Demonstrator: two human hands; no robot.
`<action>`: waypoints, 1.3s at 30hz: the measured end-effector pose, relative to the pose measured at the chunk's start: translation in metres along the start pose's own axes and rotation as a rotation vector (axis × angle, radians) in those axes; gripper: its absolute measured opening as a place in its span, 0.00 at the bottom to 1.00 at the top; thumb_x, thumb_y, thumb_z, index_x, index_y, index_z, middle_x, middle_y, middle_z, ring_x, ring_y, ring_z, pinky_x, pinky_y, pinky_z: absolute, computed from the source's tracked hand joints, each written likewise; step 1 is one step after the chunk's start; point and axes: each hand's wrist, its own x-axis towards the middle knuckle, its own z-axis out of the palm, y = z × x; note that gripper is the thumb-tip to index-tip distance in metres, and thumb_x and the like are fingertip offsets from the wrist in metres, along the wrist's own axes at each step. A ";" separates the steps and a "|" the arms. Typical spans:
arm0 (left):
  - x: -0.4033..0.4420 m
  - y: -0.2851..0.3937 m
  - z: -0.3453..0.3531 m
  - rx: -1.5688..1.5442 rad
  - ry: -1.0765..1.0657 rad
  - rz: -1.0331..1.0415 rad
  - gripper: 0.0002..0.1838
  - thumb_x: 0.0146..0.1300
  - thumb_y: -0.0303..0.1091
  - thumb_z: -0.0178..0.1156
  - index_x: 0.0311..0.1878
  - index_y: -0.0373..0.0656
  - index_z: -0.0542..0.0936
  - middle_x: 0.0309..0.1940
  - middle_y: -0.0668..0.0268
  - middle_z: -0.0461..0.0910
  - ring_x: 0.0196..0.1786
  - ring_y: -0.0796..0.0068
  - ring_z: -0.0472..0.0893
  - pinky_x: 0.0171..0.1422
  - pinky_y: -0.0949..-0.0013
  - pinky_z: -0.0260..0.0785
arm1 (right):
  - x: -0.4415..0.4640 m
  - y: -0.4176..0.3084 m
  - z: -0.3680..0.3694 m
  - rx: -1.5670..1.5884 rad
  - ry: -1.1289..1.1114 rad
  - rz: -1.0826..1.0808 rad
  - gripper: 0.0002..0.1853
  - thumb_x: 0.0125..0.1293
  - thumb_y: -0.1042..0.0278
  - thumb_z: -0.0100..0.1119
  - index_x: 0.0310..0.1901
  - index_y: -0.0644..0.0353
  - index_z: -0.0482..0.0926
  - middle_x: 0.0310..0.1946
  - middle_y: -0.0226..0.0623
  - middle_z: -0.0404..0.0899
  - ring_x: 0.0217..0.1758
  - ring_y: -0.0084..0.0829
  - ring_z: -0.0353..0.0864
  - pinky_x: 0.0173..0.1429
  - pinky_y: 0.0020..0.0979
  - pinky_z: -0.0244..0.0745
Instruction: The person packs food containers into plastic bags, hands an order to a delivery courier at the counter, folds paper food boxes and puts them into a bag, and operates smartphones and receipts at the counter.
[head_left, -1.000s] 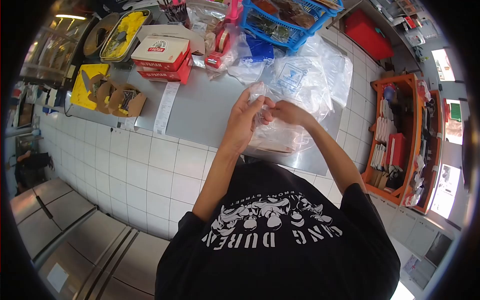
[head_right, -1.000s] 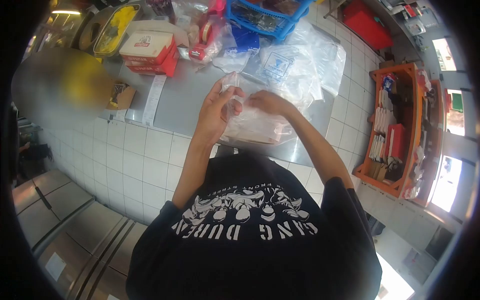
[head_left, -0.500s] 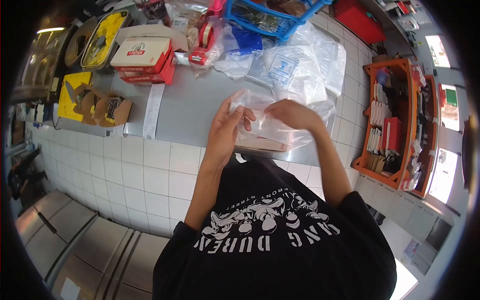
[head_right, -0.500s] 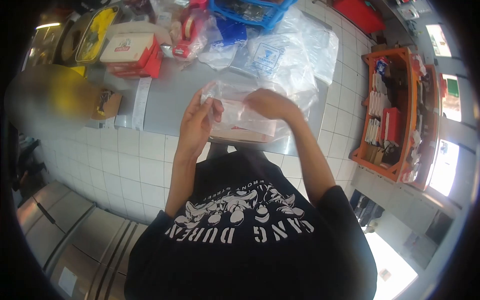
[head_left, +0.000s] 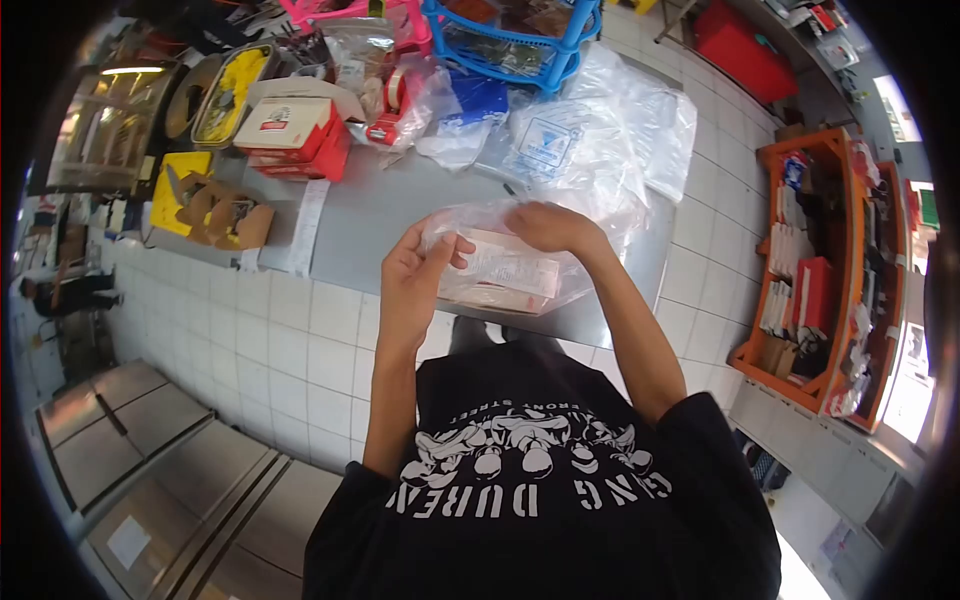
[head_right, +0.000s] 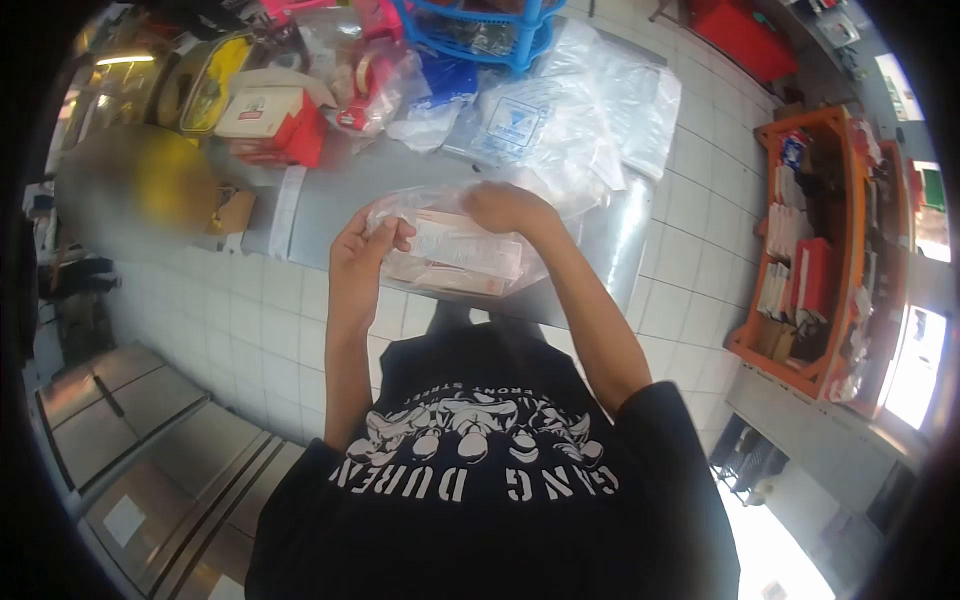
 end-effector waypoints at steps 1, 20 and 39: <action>0.000 0.005 0.002 0.045 0.050 0.033 0.14 0.72 0.31 0.56 0.56 0.33 0.76 0.33 0.65 0.82 0.32 0.82 0.76 0.40 0.77 0.69 | -0.002 0.003 0.005 -0.069 -0.055 0.027 0.16 0.69 0.64 0.48 0.48 0.64 0.82 0.51 0.48 0.82 0.55 0.46 0.81 0.59 0.42 0.75; -0.033 -0.028 0.074 0.144 0.267 0.478 0.14 0.68 0.27 0.55 0.55 0.36 0.75 0.45 0.54 0.76 0.47 0.55 0.75 0.53 0.62 0.68 | -0.090 -0.109 -0.057 1.204 0.422 0.013 0.20 0.74 0.71 0.51 0.66 0.60 0.69 0.38 0.35 0.82 0.42 0.24 0.82 0.48 0.30 0.77; 0.038 -0.138 0.026 0.798 -0.150 0.676 0.19 0.54 0.38 0.67 0.51 0.49 0.80 0.45 0.69 0.80 0.49 0.65 0.74 0.56 0.56 0.59 | -0.086 -0.228 0.015 0.543 0.159 0.068 0.24 0.65 0.58 0.64 0.59 0.57 0.73 0.41 0.46 0.77 0.46 0.43 0.78 0.58 0.40 0.72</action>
